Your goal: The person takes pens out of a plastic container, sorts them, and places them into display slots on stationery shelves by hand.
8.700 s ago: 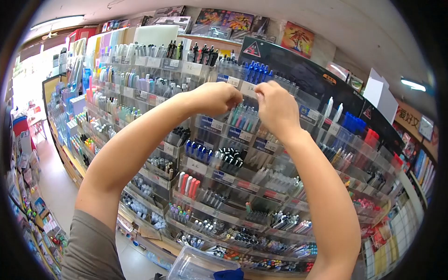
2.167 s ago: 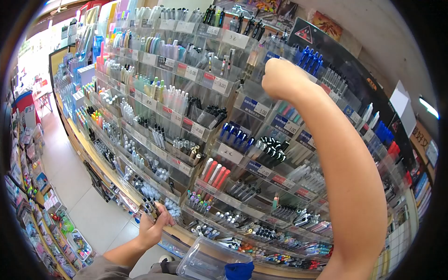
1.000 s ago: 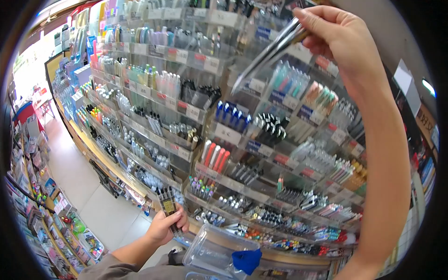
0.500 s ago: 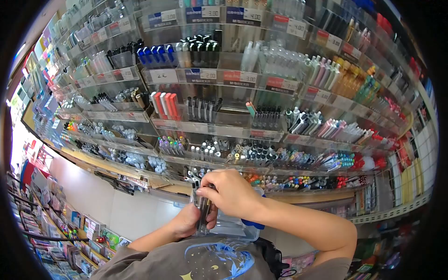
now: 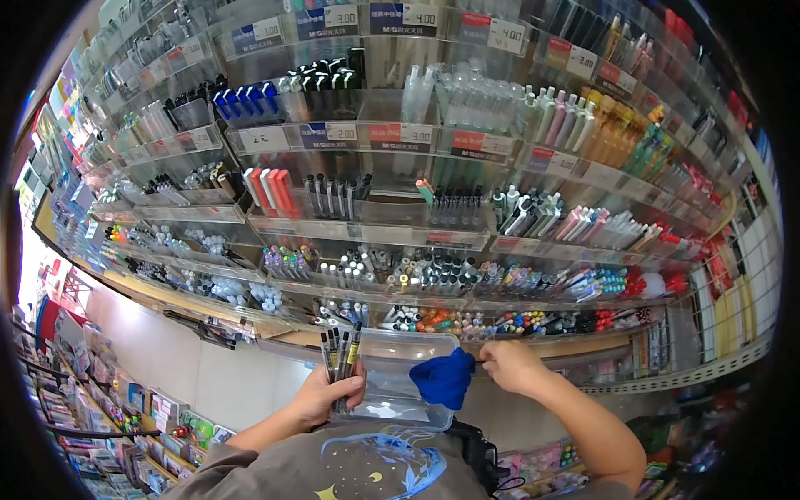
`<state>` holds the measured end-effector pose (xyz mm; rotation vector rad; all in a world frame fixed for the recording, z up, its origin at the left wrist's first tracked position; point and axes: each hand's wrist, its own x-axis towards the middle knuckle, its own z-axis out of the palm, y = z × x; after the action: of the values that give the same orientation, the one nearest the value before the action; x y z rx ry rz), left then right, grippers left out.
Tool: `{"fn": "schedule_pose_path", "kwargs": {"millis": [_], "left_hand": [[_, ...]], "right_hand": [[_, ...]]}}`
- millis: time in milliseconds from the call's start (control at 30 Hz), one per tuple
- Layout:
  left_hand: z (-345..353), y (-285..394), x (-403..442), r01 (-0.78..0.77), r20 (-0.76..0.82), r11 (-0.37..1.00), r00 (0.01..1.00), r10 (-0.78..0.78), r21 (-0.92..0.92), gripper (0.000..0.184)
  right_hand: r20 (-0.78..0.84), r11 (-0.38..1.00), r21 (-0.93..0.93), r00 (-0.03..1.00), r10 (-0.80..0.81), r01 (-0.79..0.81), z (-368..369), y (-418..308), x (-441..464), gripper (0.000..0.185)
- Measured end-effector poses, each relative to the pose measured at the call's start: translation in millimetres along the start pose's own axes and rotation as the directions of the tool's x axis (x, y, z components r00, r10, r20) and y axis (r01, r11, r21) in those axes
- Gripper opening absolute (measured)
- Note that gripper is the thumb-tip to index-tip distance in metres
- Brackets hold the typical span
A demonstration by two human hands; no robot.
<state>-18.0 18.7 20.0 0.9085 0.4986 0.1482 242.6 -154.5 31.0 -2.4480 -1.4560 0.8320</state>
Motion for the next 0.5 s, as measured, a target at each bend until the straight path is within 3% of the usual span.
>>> {"fn": "schedule_pose_path", "kwargs": {"millis": [33,133,167,233,267,300,367,433,500], "left_hand": [[0.6,-0.5,1.1,0.019,0.015,1.000,1.000,-0.018,-0.001,0.017],[2.3,-2.6,4.7,0.057,0.066,0.998,0.996,-0.055,-0.019,0.017],[1.9,-4.8,5.4,0.065,0.075,0.998,0.995,-0.065,0.006,0.016],[-1.5,-11.0,8.1,0.058,0.084,0.997,0.995,-0.062,0.051,0.016],[1.8,-7.3,6.8,0.058,0.072,0.996,0.995,-0.063,0.062,0.017],[1.3,-7.7,6.6,0.055,0.075,0.996,0.995,-0.060,0.068,0.017],[-1.4,-7.1,5.9,0.045,0.088,0.995,0.995,-0.053,0.092,0.017],[-7.6,-9.9,6.3,0.036,0.099,0.993,0.994,-0.048,0.113,0.017],[-9.1,-9.9,6.5,0.028,0.075,0.997,0.997,-0.034,0.075,0.016]], "right_hand": [[-0.036,1.000,0.014,0.999,0.010,-0.010,12.2,9.7,-1.1,0.016],[-0.065,0.983,-0.173,0.997,0.047,-0.058,30.9,6.3,3.1,0.023],[-0.047,0.989,-0.128,0.997,0.063,-0.069,41.9,12.0,8.3,0.023],[-0.039,0.985,-0.174,0.999,0.000,-0.007,64.1,27.6,17.0,0.021],[-0.021,0.985,-0.157,0.997,0.068,-0.070,68.9,29.4,19.8,0.016],[-0.132,0.999,-0.043,0.991,-0.006,0.000,69.4,28.0,19.4,0.016],[-0.071,0.993,-0.041,0.992,0.105,-0.108,62.3,27.0,18.7,0.019],[-0.187,1.000,0.000,0.982,0.009,-0.009,47.1,18.9,8.9,0.017],[-0.291,0.975,0.208,0.957,-0.010,0.074,23.1,3.2,-3.4,0.015]]}}
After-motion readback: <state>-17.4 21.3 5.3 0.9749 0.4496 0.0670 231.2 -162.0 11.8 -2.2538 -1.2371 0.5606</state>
